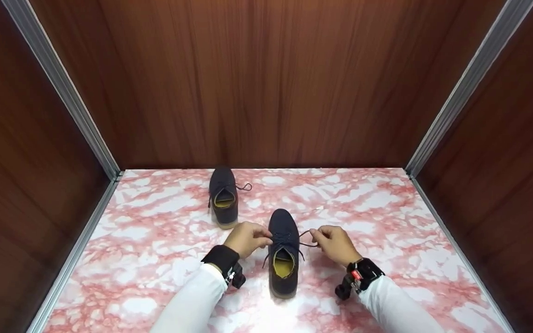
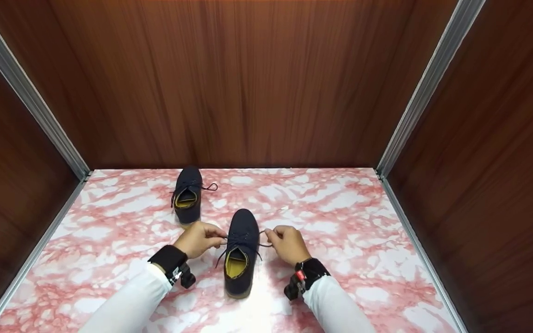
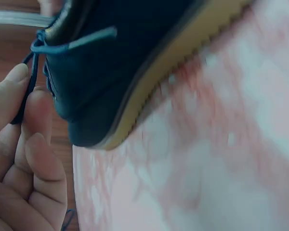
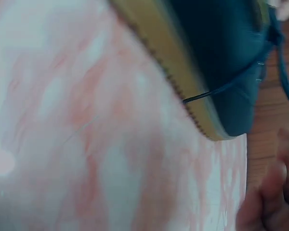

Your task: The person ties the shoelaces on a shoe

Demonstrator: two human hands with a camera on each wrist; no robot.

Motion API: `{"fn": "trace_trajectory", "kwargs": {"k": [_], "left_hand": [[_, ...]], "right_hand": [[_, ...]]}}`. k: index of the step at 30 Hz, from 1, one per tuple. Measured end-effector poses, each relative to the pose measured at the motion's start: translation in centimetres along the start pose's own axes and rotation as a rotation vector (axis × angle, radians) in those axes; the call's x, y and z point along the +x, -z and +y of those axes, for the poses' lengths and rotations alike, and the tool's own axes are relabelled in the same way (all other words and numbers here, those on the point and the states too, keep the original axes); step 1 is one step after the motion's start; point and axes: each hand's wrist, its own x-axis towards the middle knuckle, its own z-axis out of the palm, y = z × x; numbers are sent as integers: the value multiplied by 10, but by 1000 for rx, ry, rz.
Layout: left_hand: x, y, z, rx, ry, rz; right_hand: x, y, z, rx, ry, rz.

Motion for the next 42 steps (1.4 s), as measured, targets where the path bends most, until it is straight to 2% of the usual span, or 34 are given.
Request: {"fn": "trace_trajectory", "kwargs": {"k": [4, 7, 9, 12, 15, 18, 22, 31, 37, 42], "left_hand": [[2, 5, 4, 125, -37, -50], [4, 5, 6, 178, -60, -56], [6, 3, 6, 189, -70, -26], [7, 0, 6, 154, -54, 27], [6, -2, 5, 80, -16, 35], [4, -2, 5, 5, 27, -6], [2, -4, 3, -49, 60, -57], [1, -6, 1, -126, 41, -95], [1, -10, -1, -121, 28, -102], [0, -10, -2, -105, 12, -96]], "right_hand": [[2, 0, -9, 225, -73, -81], [4, -1, -18, 373, -96, -108], [6, -2, -24, 449, -105, -110], [9, -4, -28, 511, -115, -93], [10, -4, -28, 521, -115, -75], [10, -4, -26, 521, -117, -56], [9, -4, -24, 506, -120, -47], [10, -5, -25, 512, -123, -64], [10, -5, -26, 535, -117, -80], [10, -4, -25, 510, -114, -76]]}}
